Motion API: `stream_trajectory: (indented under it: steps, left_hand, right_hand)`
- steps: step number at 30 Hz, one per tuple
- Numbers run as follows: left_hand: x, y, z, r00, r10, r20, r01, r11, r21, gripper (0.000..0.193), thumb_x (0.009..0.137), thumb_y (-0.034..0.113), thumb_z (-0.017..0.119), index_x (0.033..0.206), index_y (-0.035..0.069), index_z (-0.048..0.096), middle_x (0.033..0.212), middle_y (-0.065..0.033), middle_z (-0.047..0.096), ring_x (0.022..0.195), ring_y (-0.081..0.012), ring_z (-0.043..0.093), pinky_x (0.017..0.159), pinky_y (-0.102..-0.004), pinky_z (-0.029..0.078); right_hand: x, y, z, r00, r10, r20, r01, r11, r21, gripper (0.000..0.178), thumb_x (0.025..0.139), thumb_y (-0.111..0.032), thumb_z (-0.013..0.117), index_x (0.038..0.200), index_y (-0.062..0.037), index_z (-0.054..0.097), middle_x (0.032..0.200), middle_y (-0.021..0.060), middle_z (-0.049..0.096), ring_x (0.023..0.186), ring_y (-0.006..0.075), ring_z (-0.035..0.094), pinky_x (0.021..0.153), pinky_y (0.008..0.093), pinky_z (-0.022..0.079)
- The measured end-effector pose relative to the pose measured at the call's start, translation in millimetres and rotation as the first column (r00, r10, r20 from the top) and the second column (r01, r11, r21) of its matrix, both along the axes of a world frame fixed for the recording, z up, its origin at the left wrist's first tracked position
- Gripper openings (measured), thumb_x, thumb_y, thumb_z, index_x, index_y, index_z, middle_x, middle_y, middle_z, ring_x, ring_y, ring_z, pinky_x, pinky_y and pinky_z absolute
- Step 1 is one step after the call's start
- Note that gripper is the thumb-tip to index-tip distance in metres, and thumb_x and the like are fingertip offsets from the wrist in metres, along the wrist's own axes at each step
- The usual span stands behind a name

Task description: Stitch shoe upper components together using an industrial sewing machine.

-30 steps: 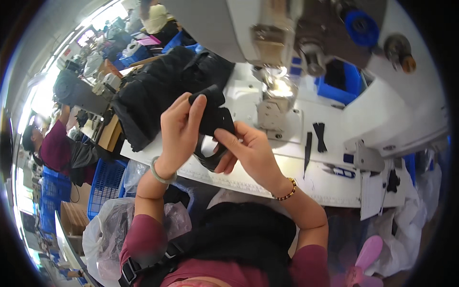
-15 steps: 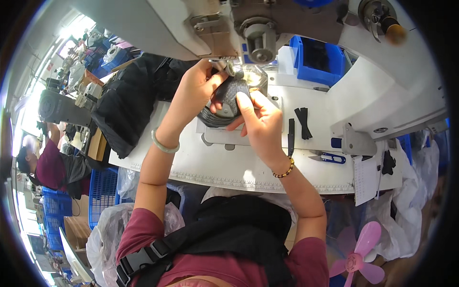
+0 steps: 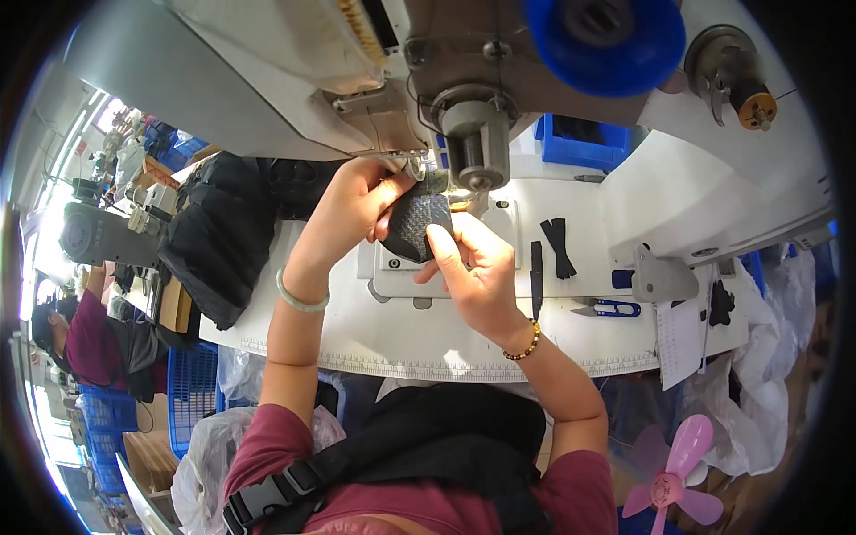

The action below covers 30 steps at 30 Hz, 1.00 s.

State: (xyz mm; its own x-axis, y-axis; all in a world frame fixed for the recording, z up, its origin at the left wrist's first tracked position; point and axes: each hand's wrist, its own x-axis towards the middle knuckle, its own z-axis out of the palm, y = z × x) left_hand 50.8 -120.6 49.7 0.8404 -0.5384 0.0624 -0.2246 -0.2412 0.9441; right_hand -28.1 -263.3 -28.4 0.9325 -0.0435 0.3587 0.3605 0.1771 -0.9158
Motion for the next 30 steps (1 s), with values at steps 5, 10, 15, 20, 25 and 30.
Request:
stream_trajectory:
  steps: [5,10,15,20,25,30]
  left_hand:
    - [4.5,1.1,-3.8,0.998,-0.003,-0.063,0.003,1.0,0.003,0.019,0.091,0.009,0.044,0.086,-0.005,0.055,0.057,-0.002,0.049,0.043,-0.0082,0.046,0.04,-0.0235,0.038]
    - [6.4,1.3,-3.6,0.998,0.006,-0.068,-0.004,1.0,0.027,0.02,0.089,0.006,0.041,0.081,-0.005,0.055,0.054,-0.0016,0.047,0.041,-0.0086,0.045,0.039,-0.0236,0.037]
    - [7.3,2.3,-8.1,0.992,0.015,-0.124,-0.021,0.999,-0.044,0.018,0.089,0.004,0.044,0.082,-0.004,0.059,0.052,-0.0001,0.049,0.039,-0.0048,0.044,0.036,-0.0191,0.033]
    - [2.6,-1.0,-11.3,0.996,0.071,-0.059,-0.078,0.989,-0.129,0.017,0.091,0.008,0.046,0.084,-0.002,0.058,0.055,0.0003,0.05,0.038,-0.0047,0.043,0.035,-0.0187,0.033]
    - [-9.4,-5.3,-34.5,0.97,0.241,0.041,-0.218,0.928,-0.302,0.011,0.091,0.009,0.051,0.092,-0.002,0.053,0.07,-0.0041,0.055,0.05,-0.0062,0.05,0.042,-0.0195,0.04]
    - [-23.6,31.7,-69.4,0.457,0.056,0.888,-0.014,0.998,-0.055,0.025,0.077,0.011,0.07,0.095,0.006,0.054,0.09,-0.0075,0.057,0.09,-0.0219,0.056,0.083,-0.0362,0.044]
  right_hand:
    - [0.2,0.2,2.5,1.0,0.016,-0.005,-0.016,0.999,0.046,0.018,0.092,-0.012,0.051,0.096,0.0041,0.058,0.082,0.0049,0.059,0.06,0.0114,0.064,0.044,0.016,0.039]
    - [0.4,0.4,4.5,1.0,0.004,-0.028,-0.003,0.999,0.036,0.02,0.094,-0.014,0.048,0.094,0.004,0.056,0.08,0.0053,0.061,0.058,0.0132,0.064,0.043,0.0175,0.039]
    - [-0.6,-0.3,-2.5,1.0,0.013,-0.009,-0.013,1.0,0.023,0.019,0.094,-0.014,0.048,0.092,0.0028,0.056,0.08,0.005,0.061,0.055,0.0127,0.063,0.042,0.0171,0.038]
    - [-4.6,3.5,-0.9,0.998,-0.008,-0.068,0.01,0.999,0.034,0.019,0.094,-0.015,0.049,0.089,0.0018,0.057,0.08,0.0047,0.061,0.052,0.0112,0.062,0.04,0.016,0.035]
    - [-15.7,-9.4,-4.1,0.984,-0.13,-0.121,0.122,0.99,-0.073,0.015,0.088,-0.008,0.059,0.095,0.0052,0.061,0.081,0.0052,0.06,0.056,0.0113,0.06,0.051,0.0204,0.046]
    - [-43.4,-75.6,-42.6,0.781,-0.623,0.037,0.538,0.643,-0.545,0.013,0.082,-0.004,0.063,0.092,0.0004,0.058,0.085,0.0081,0.057,0.054,0.0125,0.051,0.051,0.0249,0.042]
